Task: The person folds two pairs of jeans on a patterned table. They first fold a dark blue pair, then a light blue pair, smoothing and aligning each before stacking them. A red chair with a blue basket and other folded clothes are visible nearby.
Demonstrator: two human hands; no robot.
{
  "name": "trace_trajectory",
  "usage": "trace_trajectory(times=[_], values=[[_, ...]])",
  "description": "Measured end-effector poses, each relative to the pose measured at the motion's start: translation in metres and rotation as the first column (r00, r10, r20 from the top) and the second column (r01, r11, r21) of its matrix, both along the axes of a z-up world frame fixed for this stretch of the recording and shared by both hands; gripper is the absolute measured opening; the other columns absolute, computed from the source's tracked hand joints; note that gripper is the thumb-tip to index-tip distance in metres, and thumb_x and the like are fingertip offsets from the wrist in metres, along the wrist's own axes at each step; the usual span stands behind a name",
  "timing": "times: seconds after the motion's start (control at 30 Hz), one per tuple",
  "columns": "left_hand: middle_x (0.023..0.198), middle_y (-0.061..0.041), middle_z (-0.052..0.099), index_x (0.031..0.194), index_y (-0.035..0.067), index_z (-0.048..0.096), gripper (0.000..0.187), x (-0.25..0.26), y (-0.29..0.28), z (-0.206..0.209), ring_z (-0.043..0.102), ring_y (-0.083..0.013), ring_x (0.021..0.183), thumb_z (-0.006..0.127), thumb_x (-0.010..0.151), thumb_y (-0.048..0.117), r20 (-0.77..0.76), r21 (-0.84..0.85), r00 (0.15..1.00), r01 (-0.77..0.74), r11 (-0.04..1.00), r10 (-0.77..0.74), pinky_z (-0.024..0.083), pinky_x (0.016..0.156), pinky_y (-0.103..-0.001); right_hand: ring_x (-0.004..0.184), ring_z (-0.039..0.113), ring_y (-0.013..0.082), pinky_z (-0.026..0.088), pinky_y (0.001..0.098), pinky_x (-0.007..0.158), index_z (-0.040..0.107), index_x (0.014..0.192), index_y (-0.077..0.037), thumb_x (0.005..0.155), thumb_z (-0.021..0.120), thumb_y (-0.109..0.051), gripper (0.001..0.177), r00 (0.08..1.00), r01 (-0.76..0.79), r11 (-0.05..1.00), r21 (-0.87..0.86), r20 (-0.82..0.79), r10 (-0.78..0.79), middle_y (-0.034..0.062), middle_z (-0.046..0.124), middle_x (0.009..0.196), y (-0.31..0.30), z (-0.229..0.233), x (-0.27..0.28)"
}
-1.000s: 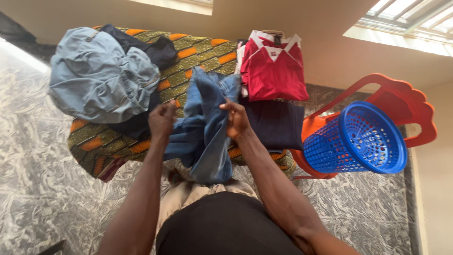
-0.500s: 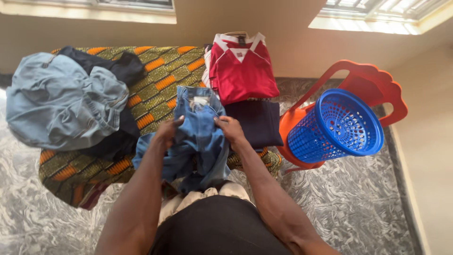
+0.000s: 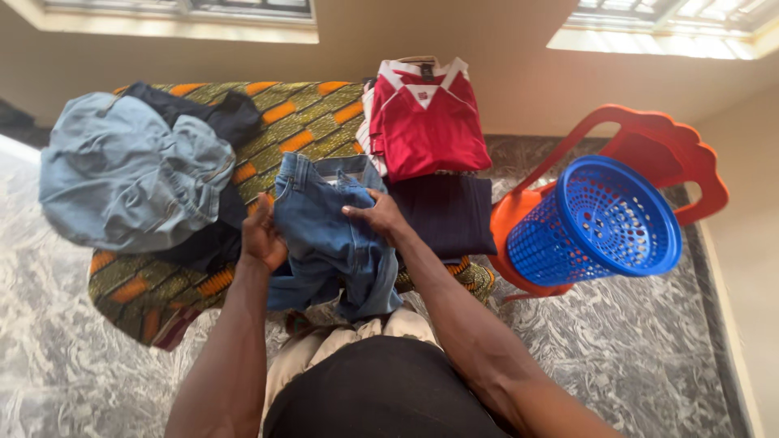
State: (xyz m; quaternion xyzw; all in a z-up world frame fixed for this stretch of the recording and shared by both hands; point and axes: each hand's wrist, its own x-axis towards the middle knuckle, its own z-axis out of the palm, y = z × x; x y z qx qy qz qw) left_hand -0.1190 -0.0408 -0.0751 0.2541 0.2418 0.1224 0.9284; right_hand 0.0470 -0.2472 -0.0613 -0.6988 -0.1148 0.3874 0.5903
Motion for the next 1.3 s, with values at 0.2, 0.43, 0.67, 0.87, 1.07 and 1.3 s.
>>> trace_trajectory(times=[0.2, 0.43, 0.67, 0.87, 1.07, 1.3], values=[[0.126, -0.015, 0.068, 0.138, 0.003, 0.060, 0.055, -0.046, 0.021, 0.024, 0.064, -0.0332, 0.116, 0.064, 0.104, 0.046, 0.133, 0.046, 0.991, 0.011, 0.999, -0.017, 0.049, 0.101, -0.054, 0.085, 0.076, 0.0234, 0.065, 0.0430, 0.080, 0.067, 0.118, 0.000, 0.079, 0.086, -0.011, 0.044, 0.875, 0.032, 0.886, 0.463, -0.441, 0.199, 0.0122, 0.075, 0.102, -0.016, 0.029, 0.004], [0.134, -0.005, 0.064, 0.137, 0.010, 0.052, 0.042, -0.078, 0.069, 0.025, 0.060, -0.0260, 0.129, 0.066, 0.101, 0.028, 0.061, 0.456, 0.977, -0.211, 0.865, 0.206, 0.045, 0.112, -0.052, 0.087, 0.075, 0.0238, 0.062, 0.0407, 0.084, 0.064, 0.113, -0.003, 0.094, 0.075, -0.017, 0.026, 0.840, 0.262, 0.672, 0.693, -0.506, 0.195, 0.0102, 0.075, 0.099, -0.028, 0.044, 0.016], [0.132, -0.011, 0.058, 0.148, 0.009, 0.032, 0.082, -0.064, 0.028, 0.013, 0.061, -0.0258, 0.119, 0.085, 0.086, 0.021, -0.537, 0.707, 0.791, 0.232, 0.669, 0.294, 0.051, 0.100, -0.043, 0.088, 0.067, 0.0142, 0.054, 0.0338, 0.079, 0.064, 0.123, -0.009, 0.091, 0.074, -0.027, 0.038, 0.893, 0.071, 0.800, 0.596, -0.396, 0.216, 0.0019, 0.069, 0.093, -0.010, 0.044, -0.008], [0.140, -0.010, 0.060, 0.150, 0.001, 0.039, 0.066, -0.055, 0.009, 0.014, 0.062, -0.0236, 0.122, 0.068, 0.092, 0.017, -0.293, 0.697, 0.926, 0.036, 0.716, 0.239, 0.048, 0.102, -0.035, 0.074, 0.058, 0.0109, 0.046, 0.0280, 0.064, 0.064, 0.118, -0.005, 0.078, 0.088, -0.017, 0.048, 0.978, 0.163, 0.910, 0.381, -0.185, -0.097, 0.0005, 0.064, 0.088, 0.009, 0.007, -0.024], [0.116, -0.015, 0.069, 0.135, -0.011, 0.056, 0.049, -0.084, 0.034, 0.035, 0.067, -0.0304, 0.103, 0.064, 0.101, 0.023, -0.001, 0.396, 0.971, -0.218, 0.892, 0.238, 0.055, 0.094, -0.044, 0.076, 0.064, 0.0100, 0.052, 0.0256, 0.066, 0.062, 0.119, -0.005, 0.076, 0.091, -0.014, 0.053, 0.961, 0.254, 0.899, 0.357, 0.011, -0.276, 0.0003, 0.065, 0.086, -0.003, -0.048, -0.001], [0.112, -0.017, 0.073, 0.133, -0.001, 0.063, 0.057, -0.097, 0.009, 0.079, 0.073, -0.0295, 0.094, 0.073, 0.084, 0.029, 0.063, 0.197, 0.935, 0.331, 0.923, -0.349, 0.060, 0.087, -0.046, 0.092, 0.072, 0.0067, 0.061, 0.0243, 0.073, 0.058, 0.127, -0.015, 0.067, 0.084, -0.008, 0.066, 0.969, 0.231, 0.918, 0.322, -0.161, -0.188, -0.0081, 0.069, 0.112, 0.001, -0.077, -0.041]])
